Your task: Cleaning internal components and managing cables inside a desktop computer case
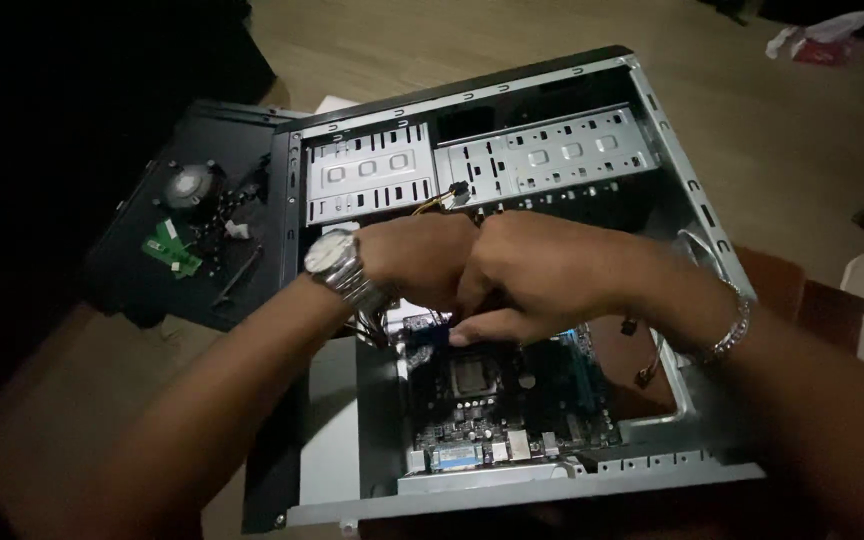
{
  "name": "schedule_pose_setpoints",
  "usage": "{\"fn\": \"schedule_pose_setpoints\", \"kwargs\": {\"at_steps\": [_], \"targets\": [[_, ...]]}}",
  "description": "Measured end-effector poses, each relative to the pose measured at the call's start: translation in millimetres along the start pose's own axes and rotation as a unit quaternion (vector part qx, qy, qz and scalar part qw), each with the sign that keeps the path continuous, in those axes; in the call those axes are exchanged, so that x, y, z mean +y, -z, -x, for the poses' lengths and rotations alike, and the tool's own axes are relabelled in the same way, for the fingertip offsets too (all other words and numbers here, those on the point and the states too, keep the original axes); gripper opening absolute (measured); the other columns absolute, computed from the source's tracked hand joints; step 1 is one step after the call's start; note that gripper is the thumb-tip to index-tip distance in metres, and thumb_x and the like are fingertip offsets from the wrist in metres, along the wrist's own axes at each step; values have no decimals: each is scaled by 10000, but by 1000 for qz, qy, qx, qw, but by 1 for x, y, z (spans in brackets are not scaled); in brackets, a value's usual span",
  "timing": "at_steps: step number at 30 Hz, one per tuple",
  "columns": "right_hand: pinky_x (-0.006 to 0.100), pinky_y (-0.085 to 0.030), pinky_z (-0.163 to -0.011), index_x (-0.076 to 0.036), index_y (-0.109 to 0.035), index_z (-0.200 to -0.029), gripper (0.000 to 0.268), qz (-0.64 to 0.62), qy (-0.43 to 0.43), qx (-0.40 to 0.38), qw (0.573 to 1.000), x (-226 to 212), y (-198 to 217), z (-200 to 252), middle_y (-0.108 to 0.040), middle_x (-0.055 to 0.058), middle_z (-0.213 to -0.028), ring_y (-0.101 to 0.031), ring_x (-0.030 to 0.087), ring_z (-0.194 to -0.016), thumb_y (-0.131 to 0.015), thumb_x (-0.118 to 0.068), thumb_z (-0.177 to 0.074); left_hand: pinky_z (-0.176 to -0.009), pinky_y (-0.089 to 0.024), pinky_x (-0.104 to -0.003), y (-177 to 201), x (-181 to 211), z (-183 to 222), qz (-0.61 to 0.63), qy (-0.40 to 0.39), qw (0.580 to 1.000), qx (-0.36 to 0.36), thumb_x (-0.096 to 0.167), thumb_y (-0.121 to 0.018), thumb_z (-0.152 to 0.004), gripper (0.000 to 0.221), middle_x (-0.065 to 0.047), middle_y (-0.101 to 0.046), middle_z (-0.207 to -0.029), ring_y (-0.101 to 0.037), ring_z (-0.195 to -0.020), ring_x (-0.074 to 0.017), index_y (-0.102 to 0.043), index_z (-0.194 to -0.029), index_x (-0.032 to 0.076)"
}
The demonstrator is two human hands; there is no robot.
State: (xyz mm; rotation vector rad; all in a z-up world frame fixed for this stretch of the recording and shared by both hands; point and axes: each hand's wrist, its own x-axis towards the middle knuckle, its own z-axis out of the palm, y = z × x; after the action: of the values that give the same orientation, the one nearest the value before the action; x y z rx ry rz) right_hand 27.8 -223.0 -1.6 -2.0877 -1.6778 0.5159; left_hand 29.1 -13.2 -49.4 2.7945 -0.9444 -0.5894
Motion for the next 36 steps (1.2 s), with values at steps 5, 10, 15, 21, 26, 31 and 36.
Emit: {"fn": "schedule_pose_setpoints", "kwargs": {"at_steps": [5,10,15,21,26,31,36], "targets": [[433,-564,-523,-78,-852,-785,379,96,-56,1,994,20,-3,-5,-771,155,-598,-742,359,-542,-784,-379,-1004,-642,-612,-373,7,0,-13,56,93,994,-12,124,-837,-931,43,-120,-843,-892,-773,-762,-289,-846,-949,86],[514,-671,-659,4,-822,-955,330,86,-178,74,977,34,-3,-10,-810,264,-779,-833,498,-763,-786,-318,-1020,-778,-692,-507,17,6,2,165,65,980,88,106,-859,-893,246,-193,-862,-1017,-849,-996,-471,-817,-1134,77],[671,-667,-837,-85,-656,-1338,452,115,-190,120,968,64,-17,-19,-793,224,-1038,-806,575,-985,-809,-180,-924,-904,-621,-580,44,16,20,243,20,969,44,204,-496,-1148,361,-339,-807,-1045,-807,-951,-467,-709,-1232,-75],[570,-639,-698,-130,-714,-1047,83,151,-125,283,939,68,0,2,-784,121,-687,-803,473,-755,-777,-148,-996,-1034,-591,-522,40,2,24,394,-1,917,66,468,-441,-1195,548,-193,-773,-1069,-702,-1001,-293,-740,-1186,9],[531,-622,-651,-142,-754,-949,98,138,-158,356,911,71,4,7,-769,133,-701,-797,455,-739,-728,-134,-1043,-903,-633,-425,40,-9,18,442,-66,890,91,361,-713,-1109,423,-150,-709,-1060,-765,-909,-269,-469,-1329,93],[540,-626,-701,-81,-780,-947,208,145,-192,408,881,59,20,21,-741,199,-720,-778,482,-743,-680,-116,-1127,-1048,-613,-613,28,-17,14,406,13,914,1,447,-886,-935,1127,-356,-733,-1279,-818,-974,-414,-200,-1691,-30],[589,-614,-656,-132,-791,-916,300,218,-246,377,866,66,17,24,-724,182,-715,-772,499,-761,-672,-268,-1155,-1105,-585,-643,22,-15,17,156,11,987,38,495,-1010,-757,1146,-267,-842,-1220,-759,-1217,-553,-398,-1649,117]]}}
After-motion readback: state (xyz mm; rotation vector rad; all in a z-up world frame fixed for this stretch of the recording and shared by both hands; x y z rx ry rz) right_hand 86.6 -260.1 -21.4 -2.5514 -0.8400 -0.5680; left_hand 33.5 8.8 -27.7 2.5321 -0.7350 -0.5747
